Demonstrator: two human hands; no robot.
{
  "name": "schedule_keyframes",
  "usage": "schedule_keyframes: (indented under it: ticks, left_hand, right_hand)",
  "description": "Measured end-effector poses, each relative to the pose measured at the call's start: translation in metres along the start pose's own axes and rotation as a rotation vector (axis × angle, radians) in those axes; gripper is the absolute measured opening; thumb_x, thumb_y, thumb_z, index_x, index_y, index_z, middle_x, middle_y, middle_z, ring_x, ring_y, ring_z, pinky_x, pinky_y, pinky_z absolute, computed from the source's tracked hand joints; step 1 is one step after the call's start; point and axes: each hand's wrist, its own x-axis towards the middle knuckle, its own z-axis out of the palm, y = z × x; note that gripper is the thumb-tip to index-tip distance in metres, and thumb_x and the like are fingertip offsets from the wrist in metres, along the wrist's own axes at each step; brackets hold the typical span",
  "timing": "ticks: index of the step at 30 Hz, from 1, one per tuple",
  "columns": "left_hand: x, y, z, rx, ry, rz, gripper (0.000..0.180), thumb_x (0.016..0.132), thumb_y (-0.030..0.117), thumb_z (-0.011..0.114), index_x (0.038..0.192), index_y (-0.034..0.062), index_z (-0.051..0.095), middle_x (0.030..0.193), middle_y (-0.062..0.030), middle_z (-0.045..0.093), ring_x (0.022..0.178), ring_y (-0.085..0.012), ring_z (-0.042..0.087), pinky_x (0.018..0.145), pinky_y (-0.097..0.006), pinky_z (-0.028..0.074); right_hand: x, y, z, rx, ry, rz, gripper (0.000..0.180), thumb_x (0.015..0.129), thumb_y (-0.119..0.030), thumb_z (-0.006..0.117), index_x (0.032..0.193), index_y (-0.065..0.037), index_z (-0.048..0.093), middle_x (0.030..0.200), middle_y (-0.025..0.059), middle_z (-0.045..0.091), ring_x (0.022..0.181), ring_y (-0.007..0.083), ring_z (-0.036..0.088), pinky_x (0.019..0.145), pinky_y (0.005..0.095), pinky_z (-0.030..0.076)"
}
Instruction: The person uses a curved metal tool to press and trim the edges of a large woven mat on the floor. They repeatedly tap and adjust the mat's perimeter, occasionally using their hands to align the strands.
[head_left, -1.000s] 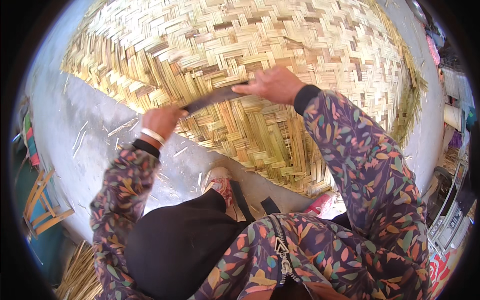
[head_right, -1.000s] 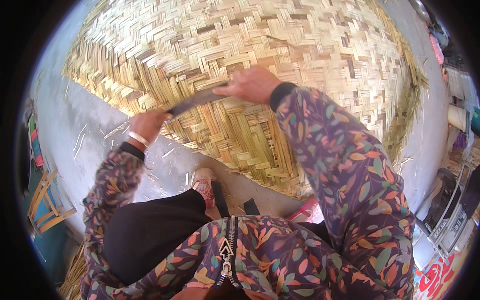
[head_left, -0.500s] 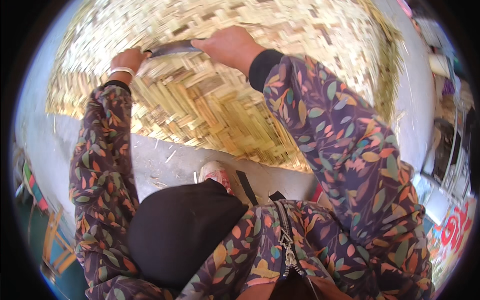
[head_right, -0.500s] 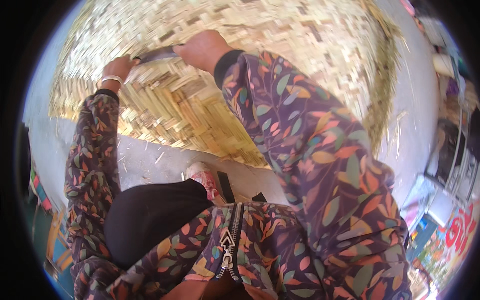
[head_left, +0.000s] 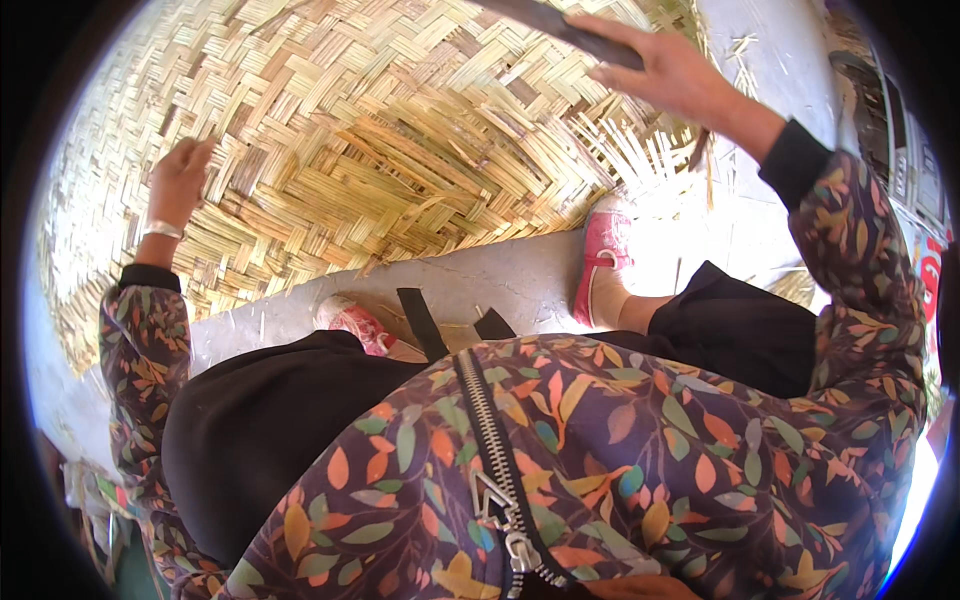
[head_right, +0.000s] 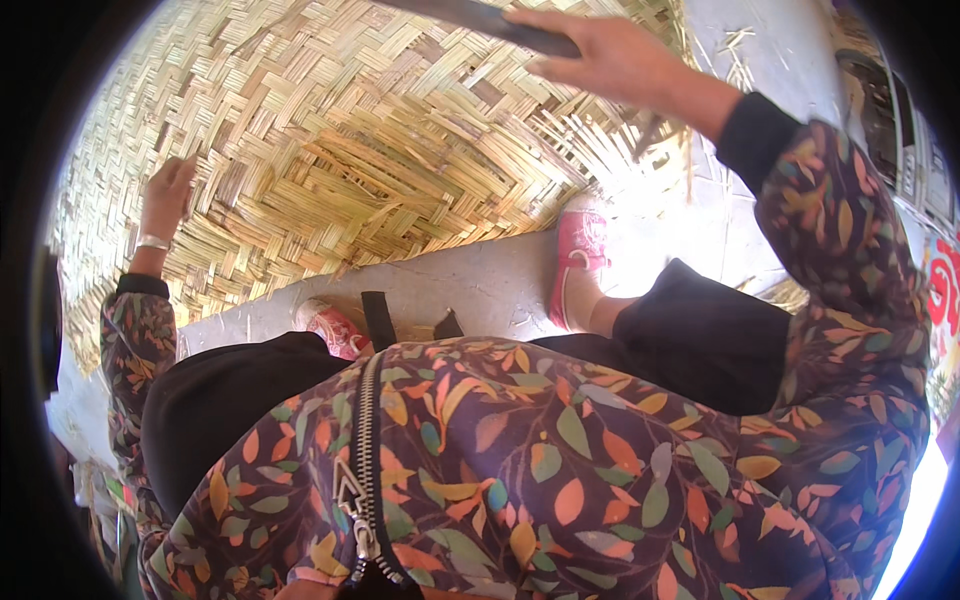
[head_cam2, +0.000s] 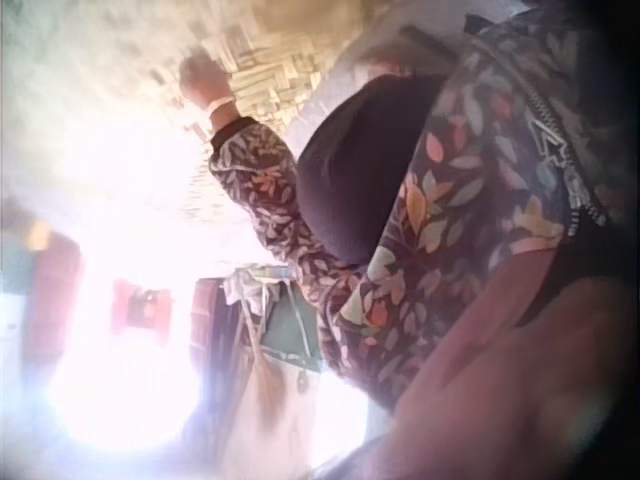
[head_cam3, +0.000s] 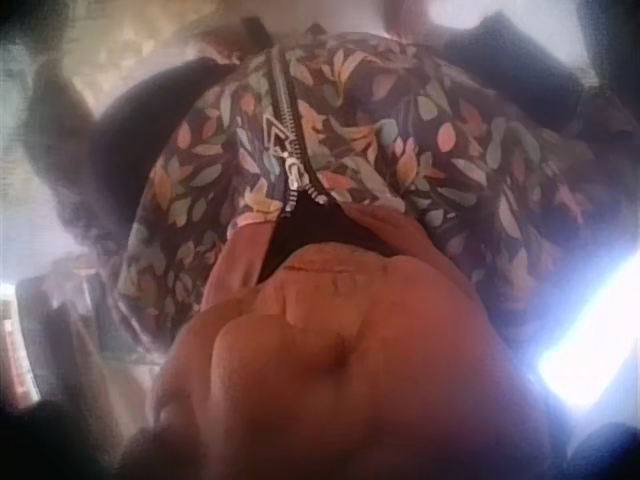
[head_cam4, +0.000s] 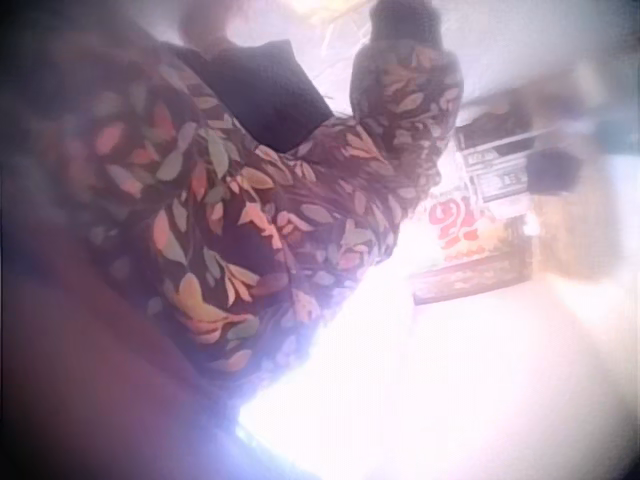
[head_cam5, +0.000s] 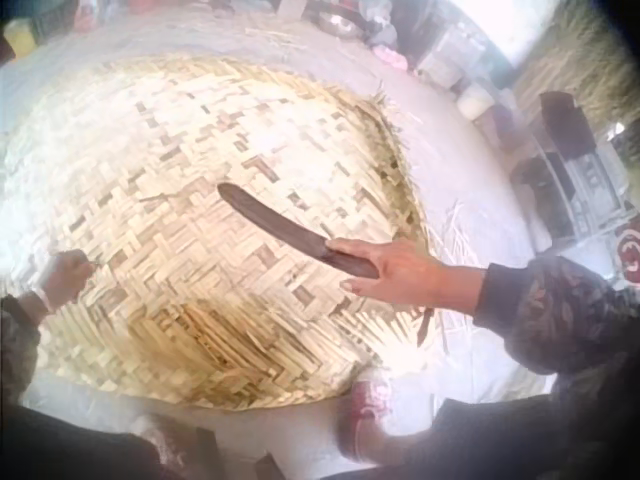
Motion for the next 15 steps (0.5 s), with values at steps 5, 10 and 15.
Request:
schedule_keyframes:
  ticks: [5,10,15]
  left_hand:
    - [-0.044,0.063,0.018,0.171,-0.578,-0.063,0.033,0.094,0.032,0.062,0.081,0.0014,0.059,0.063,-0.0034,0.056,0.051,-0.0118,0.055,0.047,-0.027,0.047]
    - [-0.085,0.085,0.069,0.348,-0.742,0.080,0.036,0.088,0.034,0.065,0.079,-0.0006,0.060,0.070,-0.0142,0.063,0.067,-0.0304,0.061,0.067,-0.040,0.050]
    - [-0.126,0.091,0.152,0.390,-0.712,-0.105,0.039,0.089,0.039,0.061,0.095,0.0008,0.059,0.096,-0.0186,0.062,0.094,-0.0367,0.060,0.083,-0.044,0.048]
  right_hand:
    - [0.049,0.038,0.046,-0.035,-0.046,-0.243,0.058,0.094,-0.036,0.056,0.147,-0.034,0.035,0.072,0.0099,0.062,0.059,0.0220,0.061,0.058,0.0369,0.050]
    - [0.168,0.027,0.058,-0.131,-0.065,-0.552,0.057,0.087,-0.035,0.061,0.139,-0.017,0.046,0.094,0.0152,0.067,0.078,0.0338,0.066,0.068,0.0438,0.053]
    - [0.206,0.013,0.103,-0.059,0.357,-0.775,0.057,0.080,-0.028,0.066,0.134,-0.019,0.053,0.084,0.0104,0.064,0.067,0.0263,0.064,0.057,0.0388,0.052]
